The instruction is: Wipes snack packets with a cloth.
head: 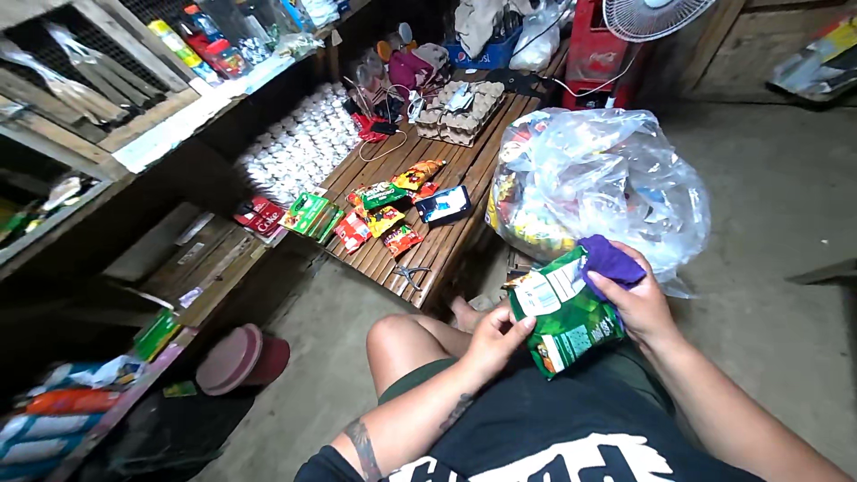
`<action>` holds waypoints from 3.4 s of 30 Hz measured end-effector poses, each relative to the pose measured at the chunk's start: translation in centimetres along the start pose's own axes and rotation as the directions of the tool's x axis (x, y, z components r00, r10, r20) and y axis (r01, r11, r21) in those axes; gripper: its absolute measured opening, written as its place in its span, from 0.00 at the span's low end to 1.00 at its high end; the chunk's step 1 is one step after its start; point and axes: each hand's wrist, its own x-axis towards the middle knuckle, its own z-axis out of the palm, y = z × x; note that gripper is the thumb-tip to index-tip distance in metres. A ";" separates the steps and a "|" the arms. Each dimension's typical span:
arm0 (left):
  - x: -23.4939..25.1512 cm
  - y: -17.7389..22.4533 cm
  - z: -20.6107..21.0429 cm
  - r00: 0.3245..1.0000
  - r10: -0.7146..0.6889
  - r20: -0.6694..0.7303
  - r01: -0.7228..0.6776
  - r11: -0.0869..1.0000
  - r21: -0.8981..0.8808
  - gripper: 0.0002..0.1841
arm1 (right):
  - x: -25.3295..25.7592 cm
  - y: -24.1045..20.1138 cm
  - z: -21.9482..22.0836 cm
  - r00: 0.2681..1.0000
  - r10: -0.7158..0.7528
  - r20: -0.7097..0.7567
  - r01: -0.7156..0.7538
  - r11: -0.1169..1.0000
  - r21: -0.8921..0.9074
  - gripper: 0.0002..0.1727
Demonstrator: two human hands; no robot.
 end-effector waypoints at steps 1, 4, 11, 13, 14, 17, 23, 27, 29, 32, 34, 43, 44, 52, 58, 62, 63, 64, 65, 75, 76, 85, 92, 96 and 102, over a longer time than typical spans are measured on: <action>0.0 0.1 0.0 1.000 -0.010 0.007 0.010 1.000 0.004 0.05 | 0.0 0.0 0.0 1.000 0.002 -0.002 -0.002 1.000 -0.005 0.39; 0.0 0.3 0.1 0.999 -0.023 0.025 0.022 0.999 0.026 0.07 | 0.1 0.2 0.0 1.000 -0.006 0.000 0.006 1.000 -0.018 0.40; -0.3 0.1 0.1 0.998 -0.010 0.063 0.012 0.999 -0.030 0.06 | 0.0 0.0 0.2 1.000 -0.027 0.014 0.028 0.997 -0.077 0.39; -0.4 0.1 0.2 0.997 0.021 0.071 -0.019 1.000 -0.022 0.06 | 0.0 0.2 0.4 0.999 -0.045 0.016 0.046 0.995 -0.085 0.38; -0.4 0.2 0.1 0.997 0.025 0.072 -0.023 1.000 -0.016 0.07 | 0.0 0.3 0.5 0.998 -0.052 0.018 0.053 0.994 -0.090 0.38; -0.5 0.3 0.1 0.998 0.043 0.052 -0.043 0.999 0.004 0.09 | -0.1 0.7 1.1 0.998 -0.053 0.042 0.057 0.993 -0.104 0.38; -0.2 0.0 -0.5 0.992 0.101 -0.072 -0.093 0.990 0.107 0.12 | 1.4 0.7 2.3 1.000 -0.010 -0.001 0.010 0.996 -0.087 0.41; -0.1 0.1 -0.7 0.993 0.045 -0.108 -0.044 0.999 0.017 0.13 | 2.2 0.6 2.3 0.998 -0.060 -0.031 0.057 0.992 -0.111 0.42; -0.1 0.3 -0.6 0.991 -0.003 -0.133 -0.003 0.999 -0.042 0.12 | 2.2 0.6 2.2 0.993 -0.116 -0.031 0.111 0.986 -0.125 0.42; 0.2 0.5 -0.6 0.987 -0.047 -0.152 0.034 0.996 -0.087 0.10 | 1.8 0.4 2.2 0.984 -0.175 0.006 0.174 0.973 -0.152 0.43; 0.3 0.5 -0.5 0.985 -0.079 -0.152 0.065 0.994 -0.091 0.11 | 1.0 0.3 2.4 0.971 -0.220 0.090 0.234 0.952 -0.195 0.43; 0.2 -0.9 -2.1 0.972 -0.115 -0.203 0.086 0.986 -0.145 0.09 | -2.3 4.0 5.4 0.658 -0.282 0.698 0.612 0.740 -0.278 0.22; 0.1 -0.9 -2.3 0.970 -0.130 -0.205 0.099 0.983 -0.152 0.09 | -2.0 4.4 5.5 0.680 -0.251 0.689 0.576 0.764 -0.291 0.24; -0.1 -1.4 -5.4 0.962 -0.110 -0.251 0.048 0.970 -0.240 0.10 | -1.6 4.6 8.2 0.808 -0.061 0.586 0.427 0.747 -0.510 0.33; 0.0 -6.1 -9.5 0.968 0.020 -0.251 -0.072 0.978 -0.198 0.15 | -3.2 6.1 10.9 0.466 -0.090 0.880 0.760 0.550 -0.347 0.24; 0.3 -7.6 -11.0 0.962 -0.106 -0.252 0.012 0.938 -0.348 0.09 | -0.6 8.4 12.6 0.501 0.012 0.866 0.681 0.612 -0.402 0.24; 0.5 -7.4 -11.2 0.959 -0.133 -0.250 0.024 0.919 -0.394 0.08 | 0.4 8.7 13.1 0.548 0.013 0.836 0.642 0.634 -0.431 0.25; 0.7 -7.1 -11.3 0.956 -0.166 -0.241 0.047 0.900 -0.433 0.07 | 1.5 8.8 13.6 0.609 0.048 0.792 0.573 0.664 -0.480 0.27; 0.6 -6.9 -11.3 0.953 -0.200 -0.229 0.075 0.885 -0.460 0.08 | 2.5 9.0 14.1 0.674 0.120 0.729 0.460 0.703 -0.542 0.29; 1.0 -7.8 -12.2 0.902 -0.314 -0.295 0.125 0.846 -0.518 0.10 | -0.4 10.3 16.9 0.632 0.052 0.773 0.617 0.570 -0.542 0.25; 1.2 -7.8 -12.2 0.887 -0.341 -0.311 0.149 0.849 -0.506 0.10 | -0.8 10.9 16.8 0.590 0.009 0.807 0.669 0.555 -0.495 0.24; 1.2 -8.6 -12.6 0.947 -0.298 -0.118 0.225 0.881 -0.417 0.11 | 3.8 13.7 14.6 0.764 0.263 0.589 0.227 0.745 -0.628 0.33; 1.1 -8.5 -12.3 0.947 -0.318 -0.042 0.281 0.886 -0.369 0.11 | 4.5 13.8 13.2 0.766 0.385 0.515 0.021 0.785 -0.619 0.34; 1.3 -8.5 -12.4 0.948 -0.318 -0.025 0.287 0.886 -0.365 0.12 | 4.6 13.2 13.1 0.789 0.357 0.500 0.047 0.776 -0.629 0.32; 1.2 -8.9 -12.5 0.952 -0.297 -0.079 0.263 0.921 -0.287 0.10 | 0.4 10.8 14.9 0.638 0.099 0.764 0.587 0.580 -0.565 0.27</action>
